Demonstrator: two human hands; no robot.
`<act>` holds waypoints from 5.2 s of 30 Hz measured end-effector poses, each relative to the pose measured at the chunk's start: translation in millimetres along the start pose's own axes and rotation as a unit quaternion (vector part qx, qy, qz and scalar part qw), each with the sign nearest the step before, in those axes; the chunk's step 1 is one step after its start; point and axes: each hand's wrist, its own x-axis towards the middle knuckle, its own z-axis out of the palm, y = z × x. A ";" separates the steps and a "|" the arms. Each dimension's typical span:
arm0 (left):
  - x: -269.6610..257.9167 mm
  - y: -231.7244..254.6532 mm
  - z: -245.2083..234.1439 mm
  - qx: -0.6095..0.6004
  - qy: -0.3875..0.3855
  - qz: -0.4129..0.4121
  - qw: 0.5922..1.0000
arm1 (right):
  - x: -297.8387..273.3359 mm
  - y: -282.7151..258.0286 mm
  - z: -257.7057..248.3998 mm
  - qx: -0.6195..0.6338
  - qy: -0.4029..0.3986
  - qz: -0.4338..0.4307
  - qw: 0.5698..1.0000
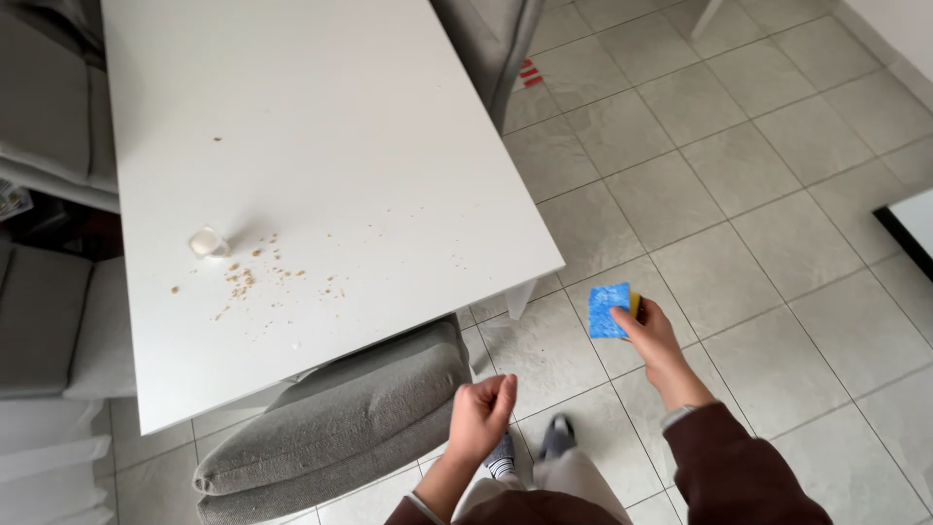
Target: Cleaning crumbs off a dining table using a sponge and container, then wiping the surface with a cloth
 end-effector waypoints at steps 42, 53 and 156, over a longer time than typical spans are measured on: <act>113.6 -32.2 -36.5 0.020 0.456 -0.255 0.853 | 238.1 -62.6 297.6 -0.347 -0.225 -0.233 0.880; 120.4 -40.6 -49.4 -0.048 0.465 -0.240 0.851 | 289.9 -66.8 244.8 -0.382 -0.062 -0.321 0.864; 258.5 -45.9 85.3 -0.123 0.642 -0.362 0.664 | 525.4 -232.3 418.1 -0.421 -0.236 -0.409 0.774</act>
